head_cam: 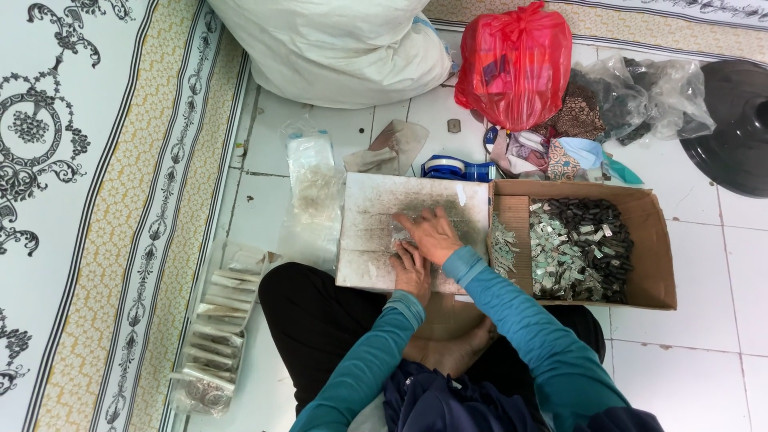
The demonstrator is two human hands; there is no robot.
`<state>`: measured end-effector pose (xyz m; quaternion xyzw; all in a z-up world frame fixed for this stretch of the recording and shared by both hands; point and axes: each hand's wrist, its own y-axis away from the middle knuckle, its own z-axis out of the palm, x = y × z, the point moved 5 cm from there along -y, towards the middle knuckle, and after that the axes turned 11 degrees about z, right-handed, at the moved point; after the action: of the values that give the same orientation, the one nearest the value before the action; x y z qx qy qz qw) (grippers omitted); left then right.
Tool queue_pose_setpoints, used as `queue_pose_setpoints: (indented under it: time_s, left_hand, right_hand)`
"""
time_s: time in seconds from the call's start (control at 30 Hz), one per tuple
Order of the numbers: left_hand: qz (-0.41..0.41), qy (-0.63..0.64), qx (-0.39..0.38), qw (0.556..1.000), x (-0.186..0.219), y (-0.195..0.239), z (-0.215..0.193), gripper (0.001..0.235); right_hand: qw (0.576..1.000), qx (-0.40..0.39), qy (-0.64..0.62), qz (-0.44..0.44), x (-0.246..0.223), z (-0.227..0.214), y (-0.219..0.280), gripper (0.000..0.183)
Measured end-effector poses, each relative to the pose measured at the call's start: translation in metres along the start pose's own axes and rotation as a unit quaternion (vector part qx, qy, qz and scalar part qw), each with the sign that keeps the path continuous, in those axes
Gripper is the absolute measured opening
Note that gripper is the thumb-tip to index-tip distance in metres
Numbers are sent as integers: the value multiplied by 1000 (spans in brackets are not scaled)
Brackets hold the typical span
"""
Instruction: The person sits on the floor and packs small metallic components from a cardboard box into clear plastic bags. They seal each bag with tape and place it aside, repeating the process with multiple bags.
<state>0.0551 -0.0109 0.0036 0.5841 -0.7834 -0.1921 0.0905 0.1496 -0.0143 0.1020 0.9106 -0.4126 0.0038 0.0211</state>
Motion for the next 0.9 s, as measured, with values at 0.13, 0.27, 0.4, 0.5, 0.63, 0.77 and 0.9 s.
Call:
queue_pose_setpoints:
  time_s: [0.13, 0.27, 0.4, 0.5, 0.63, 0.77, 0.9]
  left_hand:
    - [-2, 1, 2, 1000, -1, 1, -4, 58]
    - [0, -3, 56, 998, -2, 3, -1, 64]
    - [21, 32, 185, 982, -10, 2, 13, 58]
    - [37, 33, 342, 938, -34, 5, 17, 49]
    - [33, 35, 420, 906, -52, 6, 15, 30]
    - [41, 53, 447, 892, -63, 18, -2, 21]
    - [78, 47, 494, 865, -76, 20, -15, 11]
  right_hand:
    - [998, 47, 10, 28, 14, -7, -5, 89]
    - [964, -141, -129, 183, 37, -19, 4, 83]
    - [849, -101, -379, 353, 59, -10, 40, 61]
    - [816, -68, -386, 425, 95, 81, 67, 37]
    - [830, -90, -338, 435, 65, 68, 76, 42]
    - [822, -78, -350, 442, 58, 84, 79, 41]
    - [816, -118, -356, 439, 55, 92, 85, 53]
